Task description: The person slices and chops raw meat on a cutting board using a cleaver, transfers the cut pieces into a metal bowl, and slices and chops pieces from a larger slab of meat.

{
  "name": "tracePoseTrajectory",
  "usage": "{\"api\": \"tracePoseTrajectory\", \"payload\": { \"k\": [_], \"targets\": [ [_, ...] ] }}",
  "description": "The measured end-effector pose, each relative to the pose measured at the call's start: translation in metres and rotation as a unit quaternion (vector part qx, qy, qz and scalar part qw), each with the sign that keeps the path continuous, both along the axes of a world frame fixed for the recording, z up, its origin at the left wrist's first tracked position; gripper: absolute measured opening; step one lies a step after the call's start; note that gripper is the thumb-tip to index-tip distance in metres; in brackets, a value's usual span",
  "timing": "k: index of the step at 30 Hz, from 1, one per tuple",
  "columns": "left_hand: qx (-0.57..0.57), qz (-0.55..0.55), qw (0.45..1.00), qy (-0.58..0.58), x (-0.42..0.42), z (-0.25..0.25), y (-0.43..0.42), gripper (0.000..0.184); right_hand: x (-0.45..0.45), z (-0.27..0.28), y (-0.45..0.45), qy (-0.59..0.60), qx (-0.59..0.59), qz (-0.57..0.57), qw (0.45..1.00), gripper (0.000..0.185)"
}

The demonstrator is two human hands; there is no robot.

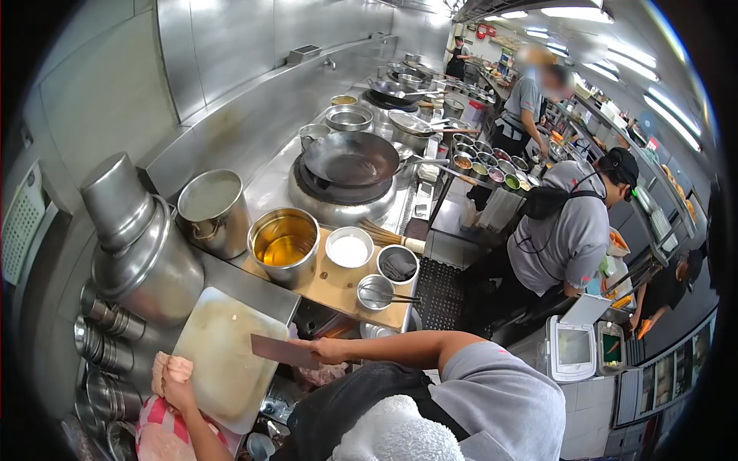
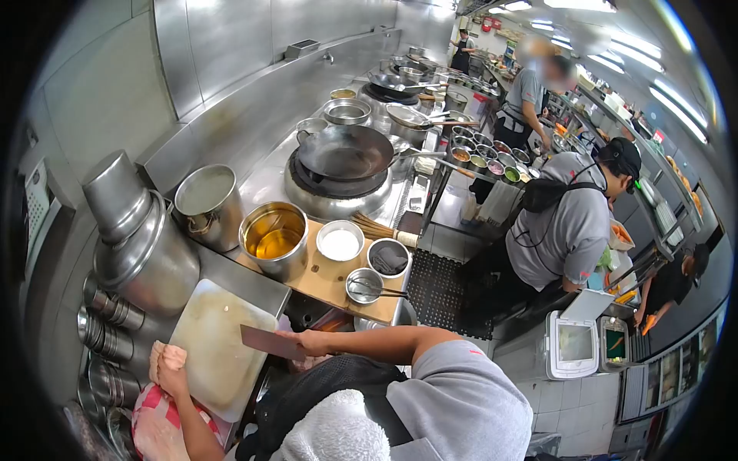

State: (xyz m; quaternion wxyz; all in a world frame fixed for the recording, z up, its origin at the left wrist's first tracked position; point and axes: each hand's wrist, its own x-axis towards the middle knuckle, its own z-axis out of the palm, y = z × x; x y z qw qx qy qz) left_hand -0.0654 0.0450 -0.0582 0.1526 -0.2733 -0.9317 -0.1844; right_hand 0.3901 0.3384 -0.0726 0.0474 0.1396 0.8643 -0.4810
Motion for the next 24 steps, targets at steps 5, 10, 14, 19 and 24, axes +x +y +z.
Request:
{"api": "tracePoseTrajectory", "payload": {
  "k": [5, 10, 14, 19, 24],
  "targets": [
    [0.073, 0.001, 0.996, -0.055, -0.009, 0.000, -0.015, 0.070, 0.006, 0.009, -0.026, 0.057, -0.020, -0.036, 0.998, 0.092],
    [0.158, 0.041, 0.986, -0.023, -0.013, -0.008, -0.026, 0.061, 0.006, -0.031, -0.044, 0.078, 0.035, -0.081, 0.993, 0.092],
    [0.352, 0.001, 0.928, -0.125, -0.078, -0.018, -0.047, 0.051, 0.014, -0.044, -0.061, 0.094, 0.043, -0.122, 0.987, 0.092],
    [0.539, -0.068, 0.795, -0.270, -0.078, 0.067, -0.055, 0.056, 0.011, -0.080, -0.062, 0.170, 0.088, -0.135, 0.972, 0.085],
    [0.587, -0.111, 0.636, -0.490, -0.049, 0.122, -0.079, 0.062, 0.029, 0.003, -0.063, -0.034, -0.206, -0.176, 0.962, 0.078]
  ]
}}
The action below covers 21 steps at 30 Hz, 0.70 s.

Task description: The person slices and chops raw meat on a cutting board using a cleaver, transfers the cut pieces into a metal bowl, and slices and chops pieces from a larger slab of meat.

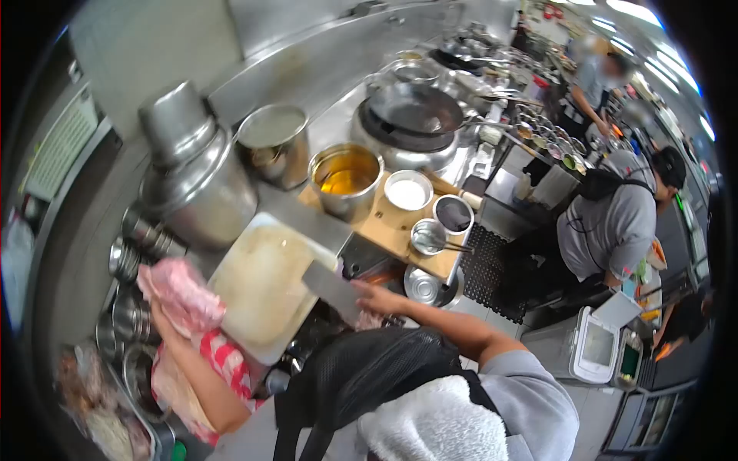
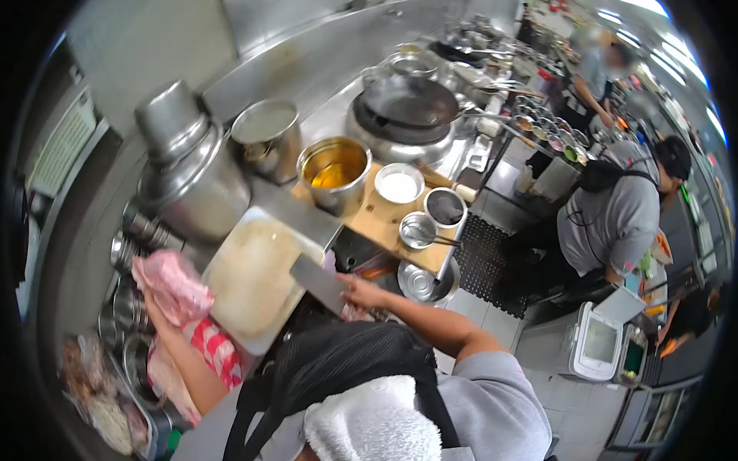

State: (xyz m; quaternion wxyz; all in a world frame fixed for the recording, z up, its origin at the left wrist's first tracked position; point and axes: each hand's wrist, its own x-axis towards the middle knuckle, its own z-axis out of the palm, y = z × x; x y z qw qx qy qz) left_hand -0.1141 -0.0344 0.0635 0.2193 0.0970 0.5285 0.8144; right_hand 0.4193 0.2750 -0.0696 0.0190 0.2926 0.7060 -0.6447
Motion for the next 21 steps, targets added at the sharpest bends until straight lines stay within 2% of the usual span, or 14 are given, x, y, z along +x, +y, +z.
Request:
{"api": "tracePoseTrajectory", "payload": {
  "k": [1, 3, 4, 6, 7, 9, 11, 12, 13, 15, 17, 19, 20, 21],
  "targets": [
    [0.035, -0.024, 0.998, -0.048, 0.025, 0.017, 0.014, 0.063, 0.001, 0.017, -0.001, 0.030, -0.034, -0.020, 0.999, 0.072],
    [0.077, -0.030, 0.996, -0.042, 0.060, 0.035, 0.033, 0.064, -0.003, 0.016, 0.008, 0.025, 0.025, -0.015, 0.999, 0.069],
    [0.075, -0.021, 0.996, -0.045, 0.052, 0.023, 0.032, 0.064, -0.005, 0.018, 0.008, 0.022, 0.023, -0.006, 0.999, 0.069],
    [0.071, -0.117, 0.988, -0.065, 0.022, -0.031, 0.047, 0.062, -0.005, 0.026, 0.010, 0.051, 0.040, -0.058, 0.996, 0.069],
    [0.071, -0.115, 0.989, -0.068, 0.004, -0.051, 0.053, 0.062, -0.006, 0.028, 0.011, 0.049, 0.039, -0.056, 0.996, 0.069],
    [-0.094, -0.276, 0.948, -0.127, -0.024, -0.092, 0.061, 0.058, -0.008, 0.028, 0.013, 0.072, 0.132, -0.038, 0.988, 0.069],
    [-0.202, -0.370, 0.902, -0.097, -0.034, -0.120, 0.077, 0.054, -0.009, -0.003, 0.020, 0.070, 0.168, -0.035, 0.983, 0.069],
    [-0.258, -0.326, 0.907, -0.069, 0.000, -0.124, 0.095, 0.043, -0.007, -0.015, 0.021, 0.064, 0.199, -0.035, 0.977, 0.070],
    [-0.256, -0.328, 0.907, -0.066, 0.005, -0.129, 0.101, 0.043, -0.006, -0.015, 0.016, 0.065, 0.202, -0.038, 0.977, 0.070],
    [-0.306, -0.263, 0.902, 0.153, 0.010, -0.145, 0.116, 0.040, -0.006, -0.002, 0.008, -0.004, 0.177, -0.036, 0.984, 0.069],
    [-0.346, -0.250, 0.891, 0.158, 0.007, -0.148, 0.125, 0.047, -0.007, 0.005, 0.005, -0.053, 0.163, -0.027, 0.985, 0.067],
    [-0.342, -0.122, 0.893, 0.267, 0.012, -0.156, 0.123, 0.045, -0.004, 0.000, -0.004, -0.040, 0.228, -0.030, 0.972, 0.065],
    [-0.345, -0.124, 0.892, 0.266, 0.029, -0.140, 0.122, 0.045, -0.004, -0.009, -0.005, -0.027, 0.244, -0.034, 0.969, 0.065],
    [-0.333, -0.102, 0.883, 0.315, 0.060, -0.103, 0.118, 0.045, -0.004, -0.010, -0.002, -0.029, 0.241, -0.034, 0.970, 0.065]
  ]
}}
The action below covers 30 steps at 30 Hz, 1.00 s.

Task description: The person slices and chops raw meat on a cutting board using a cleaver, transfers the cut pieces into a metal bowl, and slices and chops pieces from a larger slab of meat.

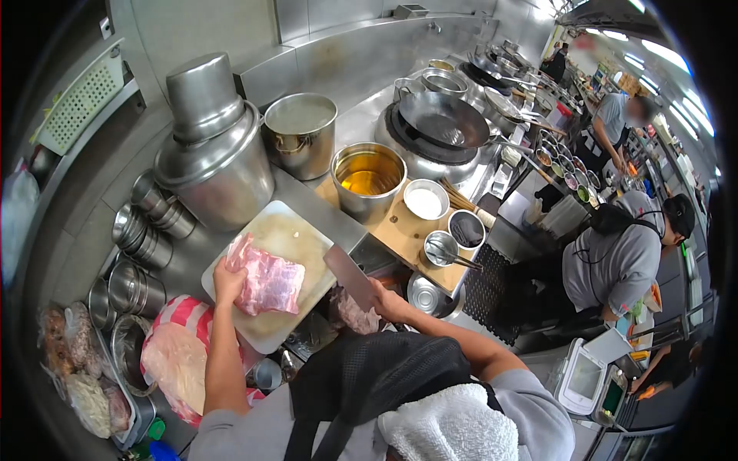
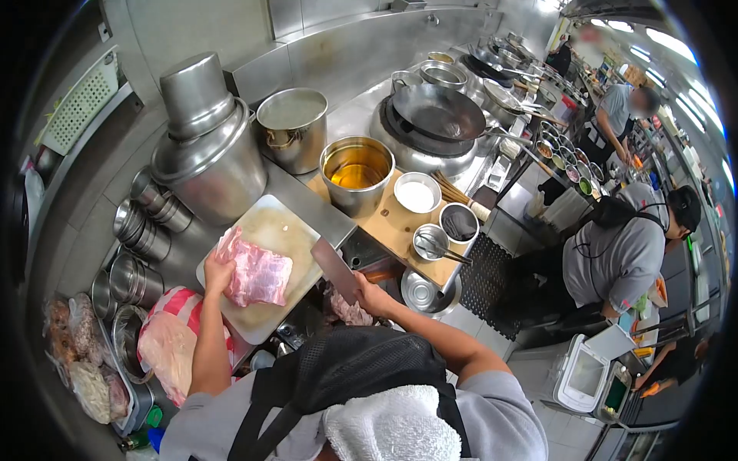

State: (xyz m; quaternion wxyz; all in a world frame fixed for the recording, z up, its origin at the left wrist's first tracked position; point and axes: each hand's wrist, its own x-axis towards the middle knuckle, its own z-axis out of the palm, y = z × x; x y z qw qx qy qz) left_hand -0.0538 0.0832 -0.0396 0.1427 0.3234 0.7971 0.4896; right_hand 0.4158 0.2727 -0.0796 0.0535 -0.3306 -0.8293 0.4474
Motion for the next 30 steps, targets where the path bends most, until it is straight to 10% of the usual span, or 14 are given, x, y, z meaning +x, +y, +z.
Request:
{"api": "tracePoseTrajectory", "payload": {
  "k": [12, 16, 18, 23, 30],
  "targets": [
    [0.137, -0.086, 0.985, -0.067, 0.065, 0.135, -0.014, 0.044, 0.000, -0.018, 0.033, 0.021, -0.089, 0.043, 0.995, 0.068],
    [0.075, -0.035, 0.996, -0.033, 0.018, 0.071, -0.001, 0.042, -0.001, -0.002, 0.032, -0.014, -0.088, 0.039, 0.995, 0.067],
    [-0.027, 0.104, 0.961, 0.255, 0.014, 0.052, -0.003, 0.039, -0.001, -0.002, 0.032, -0.018, -0.065, 0.041, 0.997, 0.068],
    [-0.088, -0.105, 0.957, 0.257, 0.070, -0.013, 0.014, 0.066, 0.000, 0.013, 0.025, -0.034, -0.053, 0.049, 0.997, 0.069],
    [-0.211, -0.055, 0.951, 0.218, 0.052, -0.028, 0.037, 0.101, 0.006, 0.016, 0.026, -0.016, 0.016, 0.090, 0.996, 0.071]
  ]
}}
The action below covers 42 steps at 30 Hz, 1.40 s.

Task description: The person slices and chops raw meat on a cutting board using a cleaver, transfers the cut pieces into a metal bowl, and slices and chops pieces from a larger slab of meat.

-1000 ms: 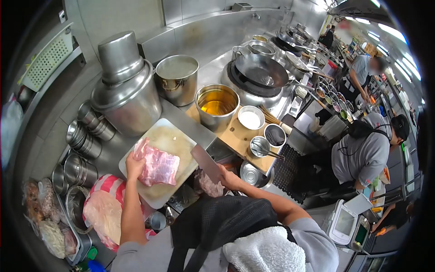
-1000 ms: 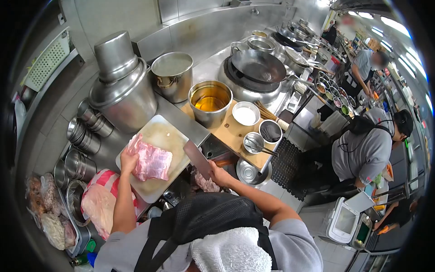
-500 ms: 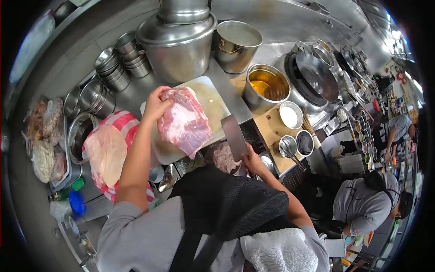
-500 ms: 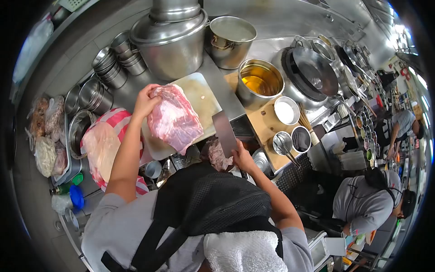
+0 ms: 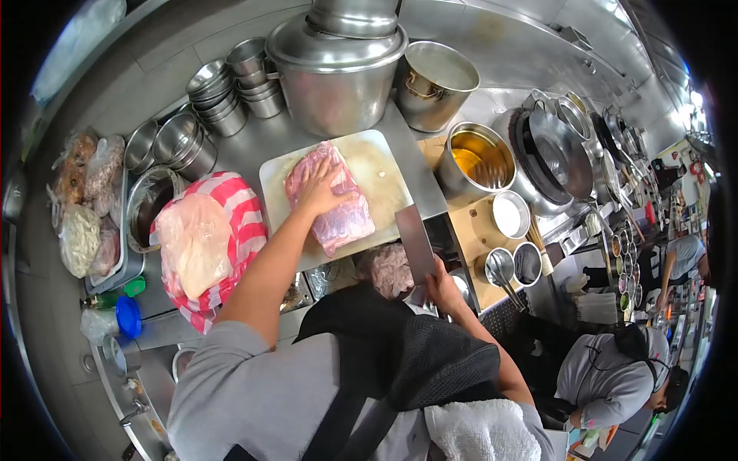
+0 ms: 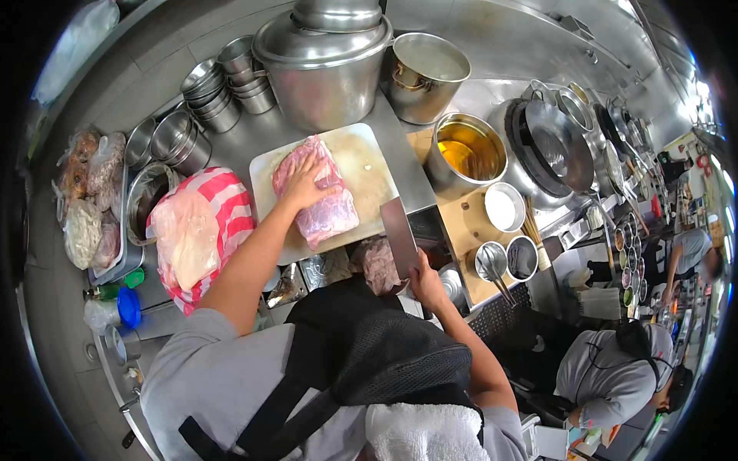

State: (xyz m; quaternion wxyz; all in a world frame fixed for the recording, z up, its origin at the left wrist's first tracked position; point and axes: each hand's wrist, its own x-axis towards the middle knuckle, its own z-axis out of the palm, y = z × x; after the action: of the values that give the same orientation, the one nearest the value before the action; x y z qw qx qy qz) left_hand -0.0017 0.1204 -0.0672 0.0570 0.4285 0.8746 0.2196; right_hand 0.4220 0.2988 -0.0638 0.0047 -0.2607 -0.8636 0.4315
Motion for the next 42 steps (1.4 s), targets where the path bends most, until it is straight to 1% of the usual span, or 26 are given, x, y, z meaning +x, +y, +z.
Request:
{"api": "tracePoseTrajectory", "payload": {
  "k": [1, 2, 4, 6, 7, 8, 10, 11, 12, 14, 15, 16, 18, 19, 20, 22, 24, 26, 27, 28, 30, 32, 33, 37, 39, 42],
  "targets": [
    [-0.010, 0.014, 1.000, 0.012, -0.009, 0.004, 0.006, 0.102, -0.002, 0.006, 0.002, -0.042, 0.002, -0.011, 0.999, 0.070],
    [-0.020, 0.025, 0.999, 0.022, -0.012, 0.006, 0.011, 0.102, -0.002, 0.006, 0.002, -0.045, 0.007, -0.015, 0.999, 0.070],
    [-0.044, 0.030, 0.998, 0.025, -0.012, 0.008, 0.022, 0.103, -0.004, 0.006, 0.000, -0.029, 0.064, -0.003, 0.998, 0.068],
    [-0.041, 0.027, 0.999, 0.024, -0.008, 0.006, 0.024, 0.101, -0.004, 0.007, -0.004, -0.057, 0.061, -0.009, 0.996, 0.067],
    [-0.018, 0.031, 0.998, 0.049, -0.003, 0.001, 0.025, 0.090, -0.004, 0.005, -0.005, -0.035, 0.069, -0.010, 0.997, 0.068],
    [-0.023, 0.032, 0.998, 0.043, -0.002, -0.005, 0.024, 0.090, -0.003, -0.002, -0.003, -0.014, 0.076, -0.010, 0.997, 0.069],
    [0.092, 0.024, 0.995, -0.026, 0.020, -0.029, 0.013, 0.076, 0.004, -0.014, 0.002, -0.002, 0.086, -0.013, 0.996, 0.067],
    [0.120, 0.020, 0.992, -0.037, 0.039, -0.029, 0.004, 0.069, 0.007, -0.011, 0.006, -0.026, 0.060, -0.019, 0.998, 0.066],
    [0.108, 0.018, 0.993, -0.047, 0.062, -0.019, -0.009, 0.069, 0.009, -0.003, 0.007, -0.049, 0.034, -0.025, 0.998, 0.066],
    [0.061, -0.021, 0.998, 0.007, 0.107, 0.008, -0.041, 0.076, 0.006, 0.020, 0.007, -0.081, -0.015, -0.032, 0.996, 0.065],
    [0.071, -0.020, 0.997, 0.016, 0.120, 0.011, -0.053, 0.079, 0.009, 0.007, 0.009, -0.071, 0.003, -0.026, 0.997, 0.066],
    [0.063, -0.011, 0.998, 0.018, 0.120, 0.008, -0.059, 0.079, 0.008, 0.004, 0.010, -0.089, 0.031, -0.016, 0.995, 0.065],
    [0.088, -0.025, 0.996, 0.008, 0.119, -0.004, -0.071, 0.082, 0.013, -0.014, 0.008, 0.017, 0.077, 0.006, 0.997, 0.063],
    [0.121, -0.032, 0.992, -0.003, 0.116, -0.009, -0.072, 0.085, 0.006, 0.014, 0.001, -0.086, 0.032, -0.015, 0.996, 0.062],
    [0.115, -0.026, 0.993, -0.002, 0.114, -0.003, -0.071, 0.085, 0.008, 0.005, 0.001, -0.085, 0.027, -0.008, 0.996, 0.062],
    [0.053, -0.039, 0.998, 0.018, 0.111, 0.007, -0.065, 0.087, 0.011, -0.007, 0.004, -0.013, 0.008, -0.001, 1.000, 0.061],
    [0.048, -0.031, 0.998, 0.032, 0.115, 0.015, -0.058, 0.084, 0.013, -0.012, 0.006, 0.019, 0.016, 0.004, 1.000, 0.060],
    [0.066, 0.007, 0.996, 0.062, 0.116, 0.010, -0.045, 0.078, 0.013, -0.012, 0.012, -0.033, 0.007, -0.002, 0.999, 0.060],
    [0.070, 0.002, 0.995, 0.067, 0.116, 0.008, -0.040, 0.078, 0.015, -0.018, 0.015, -0.052, 0.006, -0.003, 0.999, 0.061],
    [0.078, 0.016, 0.994, 0.073, 0.114, 0.004, -0.039, 0.075, 0.014, -0.009, 0.015, -0.047, 0.008, -0.005, 0.999, 0.062],
    [0.087, 0.029, 0.992, 0.083, 0.108, 0.006, -0.029, 0.071, 0.016, -0.013, 0.018, 0.019, 0.021, 0.012, 1.000, 0.061],
    [0.056, 0.065, 0.995, 0.057, 0.103, 0.016, -0.028, 0.071, 0.017, -0.029, 0.021, 0.045, 0.020, 0.014, 0.999, 0.064],
    [0.038, 0.079, 0.995, 0.045, 0.101, 0.022, -0.026, 0.067, 0.017, -0.029, 0.022, 0.040, 0.027, 0.019, 0.999, 0.064],
    [0.027, 0.078, 0.996, -0.018, 0.078, 0.034, -0.017, 0.063, 0.020, -0.015, 0.014, 0.023, 0.050, 0.015, 0.998, 0.059],
    [0.003, 0.117, 0.982, -0.150, 0.062, 0.035, -0.016, 0.061, 0.019, -0.008, 0.006, 0.024, 0.084, 0.014, 0.996, 0.052],
    [0.026, 0.090, 0.978, -0.186, 0.030, 0.016, -0.019, 0.061, 0.017, -0.006, -0.005, -0.009, 0.120, 0.002, 0.993, 0.049]
  ]
}}
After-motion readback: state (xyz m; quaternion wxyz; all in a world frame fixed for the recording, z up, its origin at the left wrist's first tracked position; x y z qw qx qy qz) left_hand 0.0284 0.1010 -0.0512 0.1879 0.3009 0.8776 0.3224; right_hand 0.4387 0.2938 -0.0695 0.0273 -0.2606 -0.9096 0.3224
